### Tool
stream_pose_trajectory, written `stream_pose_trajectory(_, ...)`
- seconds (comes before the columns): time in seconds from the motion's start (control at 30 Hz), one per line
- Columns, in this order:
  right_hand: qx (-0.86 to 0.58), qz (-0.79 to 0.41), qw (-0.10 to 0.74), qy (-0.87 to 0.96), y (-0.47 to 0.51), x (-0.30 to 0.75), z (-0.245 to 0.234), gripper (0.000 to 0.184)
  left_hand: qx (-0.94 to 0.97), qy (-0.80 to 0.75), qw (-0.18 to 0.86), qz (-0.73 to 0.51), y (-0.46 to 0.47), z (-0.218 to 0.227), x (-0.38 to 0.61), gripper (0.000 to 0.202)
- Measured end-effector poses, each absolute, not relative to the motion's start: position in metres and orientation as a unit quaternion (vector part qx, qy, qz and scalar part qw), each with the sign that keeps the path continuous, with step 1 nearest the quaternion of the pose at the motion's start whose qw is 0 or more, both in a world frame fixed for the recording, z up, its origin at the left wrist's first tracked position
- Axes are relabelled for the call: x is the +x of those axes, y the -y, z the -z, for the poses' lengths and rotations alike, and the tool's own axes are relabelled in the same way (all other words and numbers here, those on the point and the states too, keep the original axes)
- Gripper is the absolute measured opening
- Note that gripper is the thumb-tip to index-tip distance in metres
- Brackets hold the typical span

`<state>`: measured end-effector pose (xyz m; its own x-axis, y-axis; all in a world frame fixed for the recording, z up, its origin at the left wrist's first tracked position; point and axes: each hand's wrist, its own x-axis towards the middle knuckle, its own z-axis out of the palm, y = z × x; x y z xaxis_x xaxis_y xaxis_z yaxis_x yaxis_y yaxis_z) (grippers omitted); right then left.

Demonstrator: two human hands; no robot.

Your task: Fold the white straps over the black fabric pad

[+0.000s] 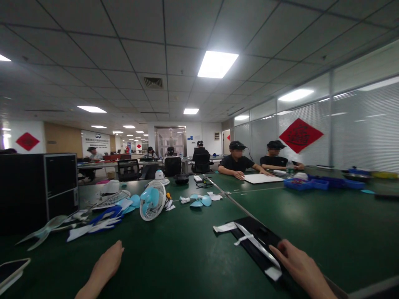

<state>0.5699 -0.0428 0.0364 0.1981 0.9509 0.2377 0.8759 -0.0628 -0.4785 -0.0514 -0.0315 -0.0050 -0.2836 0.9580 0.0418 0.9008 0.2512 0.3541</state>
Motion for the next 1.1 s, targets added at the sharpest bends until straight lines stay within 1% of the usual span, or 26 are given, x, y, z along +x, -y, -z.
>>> stream_pose_trajectory(0.2,-0.700,-0.111,0.322,0.627,0.055,0.571,-0.018,0.037,0.607,-0.774,0.117,-0.137,0.038,-0.005,-0.046,0.035)
stream_pose_trajectory(0.4,-0.698,-0.155,0.340,0.611,0.057,0.565,-0.024,0.044,0.592,-0.776,0.137,-0.168,0.044,-0.015,-0.044,0.046)
stream_pose_trajectory(0.57,-0.683,-0.171,0.372,0.605,0.055,0.567,-0.023,0.044,0.608,-0.767,0.091,-0.183,0.040,-0.009,-0.042,0.055)
stream_pose_trajectory(0.63,-0.674,-0.190,0.391,0.597,0.053,0.566,-0.021,0.048,0.601,-0.775,0.080,-0.178,0.037,-0.005,-0.042,0.053)
stream_pose_trajectory(0.73,-0.659,-0.248,0.403,0.584,0.051,0.561,-0.024,0.054,0.596,-0.782,0.074,-0.167,0.032,0.003,-0.045,0.044)
stream_pose_trajectory(0.8,-0.642,-0.268,0.405,0.593,0.051,0.555,-0.031,0.053,0.602,-0.778,0.069,-0.168,0.029,0.007,-0.047,0.040)
stream_pose_trajectory(0.9,-0.617,-0.238,0.413,0.626,0.054,0.543,-0.047,0.048,0.614,-0.769,0.075,-0.164,0.028,0.009,-0.050,0.039)
stream_pose_trajectory(1.1,-0.581,-0.173,0.446,0.658,0.059,0.515,-0.081,0.044,0.604,-0.766,0.124,-0.180,0.036,-0.003,-0.047,0.048)
